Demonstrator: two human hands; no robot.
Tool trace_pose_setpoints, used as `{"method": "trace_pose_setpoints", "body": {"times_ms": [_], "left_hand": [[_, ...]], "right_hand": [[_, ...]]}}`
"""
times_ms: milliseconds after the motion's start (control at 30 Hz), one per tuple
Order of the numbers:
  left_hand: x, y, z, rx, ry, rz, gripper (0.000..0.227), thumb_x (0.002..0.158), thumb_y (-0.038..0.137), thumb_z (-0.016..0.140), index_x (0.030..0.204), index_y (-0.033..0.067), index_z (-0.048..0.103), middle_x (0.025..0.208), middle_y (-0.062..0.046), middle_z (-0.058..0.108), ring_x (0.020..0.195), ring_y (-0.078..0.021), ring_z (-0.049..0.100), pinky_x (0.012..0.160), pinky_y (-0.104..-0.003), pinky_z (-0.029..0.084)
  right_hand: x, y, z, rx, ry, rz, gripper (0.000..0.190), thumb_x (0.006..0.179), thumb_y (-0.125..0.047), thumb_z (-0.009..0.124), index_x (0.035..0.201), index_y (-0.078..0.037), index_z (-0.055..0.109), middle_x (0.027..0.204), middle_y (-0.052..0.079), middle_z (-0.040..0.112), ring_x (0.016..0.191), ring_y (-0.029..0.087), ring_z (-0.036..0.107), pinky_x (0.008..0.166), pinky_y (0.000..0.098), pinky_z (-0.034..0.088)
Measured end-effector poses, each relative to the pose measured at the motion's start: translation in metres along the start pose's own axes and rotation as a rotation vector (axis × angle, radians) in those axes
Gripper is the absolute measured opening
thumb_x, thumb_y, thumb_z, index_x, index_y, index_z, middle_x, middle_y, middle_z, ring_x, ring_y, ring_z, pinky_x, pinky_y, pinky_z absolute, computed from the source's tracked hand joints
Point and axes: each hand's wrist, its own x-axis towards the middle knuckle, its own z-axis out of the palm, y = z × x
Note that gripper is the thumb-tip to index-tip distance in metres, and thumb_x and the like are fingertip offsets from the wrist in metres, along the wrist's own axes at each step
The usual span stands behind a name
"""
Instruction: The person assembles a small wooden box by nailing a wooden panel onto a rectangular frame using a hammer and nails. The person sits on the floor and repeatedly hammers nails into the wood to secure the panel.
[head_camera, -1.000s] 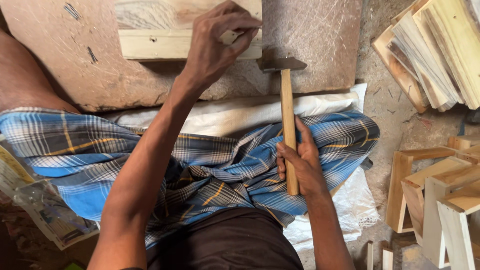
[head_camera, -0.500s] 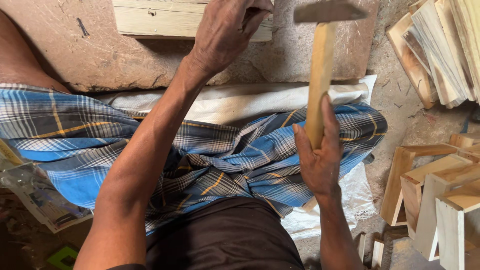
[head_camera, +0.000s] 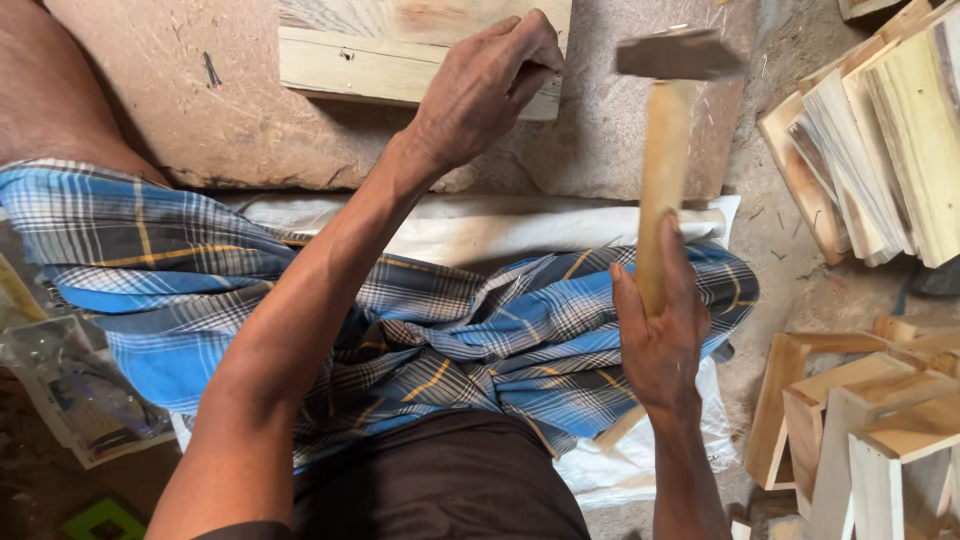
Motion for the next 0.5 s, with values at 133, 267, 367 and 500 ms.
{"method": "trace_pose_setpoints", "body": {"times_ms": [133, 267, 367, 500], "left_hand": [[-0.002, -0.01, 0.01, -0.097, 0.06, -0.067, 0.026, 0.098, -0.012, 0.064, 0.117, 0.0038, 0.059, 0.108, -0.01, 0.071, 0.099, -0.0225, 0.075, 0.08, -0.035, 0.062], [-0.005, -0.028, 0.011, -0.058, 0.179, -0.072, 0.037, 0.094, -0.018, 0.061, 0.124, 0.0026, 0.059, 0.117, -0.013, 0.07, 0.105, -0.0238, 0.074, 0.091, -0.031, 0.065], [-0.006, -0.03, 0.015, -0.098, 0.176, -0.098, 0.04, 0.094, -0.019, 0.062, 0.129, 0.0015, 0.058, 0.12, -0.013, 0.07, 0.111, -0.0241, 0.074, 0.098, -0.031, 0.065], [0.0, -0.025, 0.013, -0.185, 0.191, -0.129, 0.044, 0.091, -0.023, 0.06, 0.128, 0.001, 0.057, 0.121, -0.013, 0.071, 0.112, -0.0237, 0.074, 0.099, -0.032, 0.063]], "right_hand": [[-0.017, 0.001, 0.007, 0.053, 0.117, -0.061, 0.068, 0.102, -0.003, 0.073, 0.158, -0.004, 0.034, 0.154, 0.026, 0.051, 0.139, 0.037, 0.058, 0.114, 0.0444, 0.055], [-0.01, 0.005, 0.021, 0.026, 0.09, -0.162, 0.068, 0.102, -0.001, 0.072, 0.159, -0.007, 0.035, 0.151, 0.027, 0.053, 0.138, 0.04, 0.06, 0.115, 0.0449, 0.055], [0.002, 0.009, 0.021, -0.058, -0.149, 0.091, 0.067, 0.103, -0.004, 0.072, 0.161, -0.008, 0.04, 0.128, 0.023, 0.064, 0.114, 0.035, 0.068, 0.097, 0.0434, 0.057], [0.006, 0.006, 0.005, -0.072, -0.091, 0.084, 0.064, 0.1, -0.001, 0.076, 0.156, -0.006, 0.046, 0.123, 0.022, 0.068, 0.104, 0.033, 0.071, 0.089, 0.0408, 0.059]]}}
